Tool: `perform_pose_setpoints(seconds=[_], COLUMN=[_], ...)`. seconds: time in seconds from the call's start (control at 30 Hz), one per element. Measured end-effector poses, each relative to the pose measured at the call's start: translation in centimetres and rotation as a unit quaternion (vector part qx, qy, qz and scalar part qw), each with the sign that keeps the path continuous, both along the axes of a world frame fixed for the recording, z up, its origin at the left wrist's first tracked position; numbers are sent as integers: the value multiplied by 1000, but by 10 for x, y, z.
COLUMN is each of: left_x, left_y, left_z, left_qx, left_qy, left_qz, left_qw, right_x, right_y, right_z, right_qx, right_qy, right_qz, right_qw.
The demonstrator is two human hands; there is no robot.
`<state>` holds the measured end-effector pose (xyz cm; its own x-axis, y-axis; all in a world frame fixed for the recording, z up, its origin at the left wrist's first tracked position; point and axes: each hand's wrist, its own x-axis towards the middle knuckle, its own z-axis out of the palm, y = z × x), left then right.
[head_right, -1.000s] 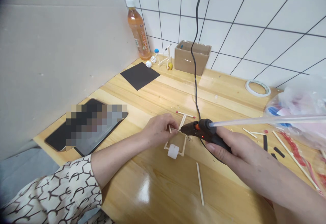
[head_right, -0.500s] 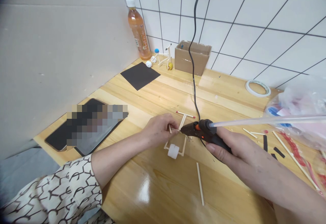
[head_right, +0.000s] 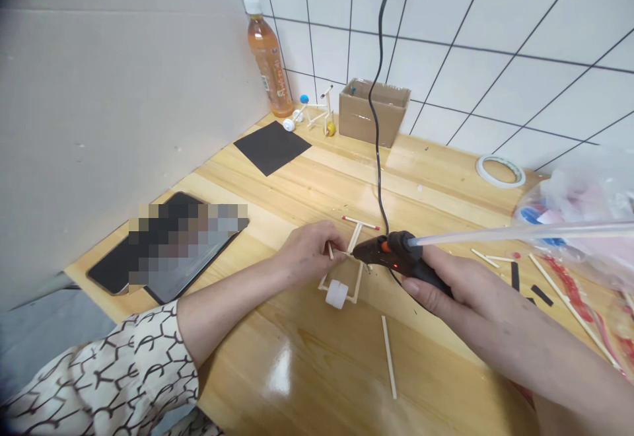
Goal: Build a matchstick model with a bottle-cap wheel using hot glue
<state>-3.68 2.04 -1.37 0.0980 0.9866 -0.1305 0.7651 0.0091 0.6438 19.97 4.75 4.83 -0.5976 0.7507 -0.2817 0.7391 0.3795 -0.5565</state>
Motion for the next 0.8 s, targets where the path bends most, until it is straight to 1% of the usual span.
perform_pose_setpoints(seconds=[0.1,0.3,0.53,0.8], left_x=[0,0,0,0], left_y=[0,0,0,0], left_z=[0,0,-1,-2], left_qx=[3,8,9,11], left_qy=[-2,-4,-5,-4], left_qz=[2,1,-1,-4], left_qw=[1000,1000,1000,1000], right_x=[-2,-7,-4,-5], right_y=[0,1,1,1], right_z=[1,2,3,2], right_qx=[-1,-18,-28,-25], right_qy=[5,5,-7,2], right_qz=[-9,1,10,-4], right_qw=[1000,1000,1000,1000])
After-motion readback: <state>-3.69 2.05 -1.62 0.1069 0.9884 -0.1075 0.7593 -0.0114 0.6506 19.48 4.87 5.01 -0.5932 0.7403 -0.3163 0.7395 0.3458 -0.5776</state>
